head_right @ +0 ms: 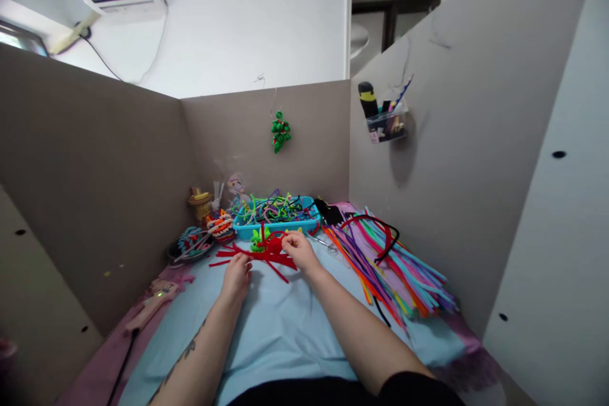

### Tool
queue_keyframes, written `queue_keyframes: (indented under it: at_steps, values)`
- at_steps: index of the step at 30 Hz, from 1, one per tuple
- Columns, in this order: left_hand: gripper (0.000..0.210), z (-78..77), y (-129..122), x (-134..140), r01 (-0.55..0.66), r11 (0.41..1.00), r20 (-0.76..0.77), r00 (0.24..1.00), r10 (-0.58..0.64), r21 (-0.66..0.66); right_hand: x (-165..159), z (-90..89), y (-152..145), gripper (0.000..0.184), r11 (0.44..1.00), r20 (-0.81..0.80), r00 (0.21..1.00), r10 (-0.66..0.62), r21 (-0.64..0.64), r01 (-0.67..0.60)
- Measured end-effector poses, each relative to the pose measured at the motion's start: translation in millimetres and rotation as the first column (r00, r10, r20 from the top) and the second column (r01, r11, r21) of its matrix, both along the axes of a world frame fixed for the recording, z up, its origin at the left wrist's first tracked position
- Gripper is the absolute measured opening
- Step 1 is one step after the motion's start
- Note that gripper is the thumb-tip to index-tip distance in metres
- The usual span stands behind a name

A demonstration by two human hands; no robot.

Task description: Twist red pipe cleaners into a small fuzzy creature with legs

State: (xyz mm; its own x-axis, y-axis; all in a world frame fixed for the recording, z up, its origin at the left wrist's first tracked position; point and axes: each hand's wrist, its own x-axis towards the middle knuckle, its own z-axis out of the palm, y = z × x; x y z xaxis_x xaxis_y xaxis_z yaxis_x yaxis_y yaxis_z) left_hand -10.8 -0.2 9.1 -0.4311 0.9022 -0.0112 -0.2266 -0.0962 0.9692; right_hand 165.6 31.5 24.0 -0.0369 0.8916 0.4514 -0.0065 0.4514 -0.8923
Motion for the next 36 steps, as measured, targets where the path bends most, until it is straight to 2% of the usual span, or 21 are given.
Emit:
queue_keyframes:
  at_steps: [2, 6, 9, 14, 17, 20, 24, 29, 36]
  values:
    - [0.034, -0.8, -2.4, 3.9, 0.029, 0.999, -0.075, 0.997, -0.028, 0.015, -6.5, -7.6, 2.7, 0.031, 0.996, -0.089, 0.994, -0.070, -0.068, 0.064]
    - [0.038, -2.0, -9.1, 19.1, 0.164, 0.973, -0.181, 0.974, -0.134, 0.165, -20.8, -20.0, 2.0, 0.036, 0.957, -0.334, 0.941, 0.046, -0.256, -0.138]
    - [0.052, -2.4, -12.1, 26.9, 0.191, 0.956, -0.220, 0.965, -0.142, 0.223, -29.0, -22.9, -2.8, 0.038, 0.940, -0.424, 0.902, 0.086, -0.266, -0.215]
    - [0.055, 0.2, -15.7, 27.3, 0.199, 0.933, -0.257, 0.959, -0.122, 0.299, -34.1, -19.2, -11.9, 0.033, 0.940, -0.361, 0.912, 0.194, -0.198, -0.279]
    - [0.052, -0.1, -16.4, 26.8, 0.211, 0.921, -0.249, 0.960, -0.132, 0.327, -33.3, -17.9, -14.0, 0.030, 0.945, -0.307, 0.927, 0.217, -0.171, -0.278]
    - [0.055, -1.1, -16.0, 28.1, 0.216, 0.920, -0.203, 0.967, -0.155, 0.328, -30.9, -18.3, -12.8, 0.029, 0.964, -0.209, 0.959, 0.192, -0.144, -0.224]
    - [0.056, 4.3, -18.7, 28.5, 0.204, 0.928, -0.070, 0.979, -0.192, 0.312, -28.0, -17.4, -11.1, 0.028, 0.988, -0.083, 0.991, 0.108, -0.105, -0.117]
    - [0.054, 12.5, -24.9, 25.2, 0.131, 0.962, 0.000, 0.991, -0.134, 0.239, -27.5, -15.4, -13.1, 0.025, 0.994, 0.024, 0.998, 0.063, -0.088, -0.060]
    - [0.059, 1.5, -14.9, 23.7, 0.112, 0.976, 0.146, 0.979, -0.140, 0.184, -29.5, -18.3, -12.7, 0.024, 0.996, 0.065, 0.997, 0.042, -0.080, -0.037]
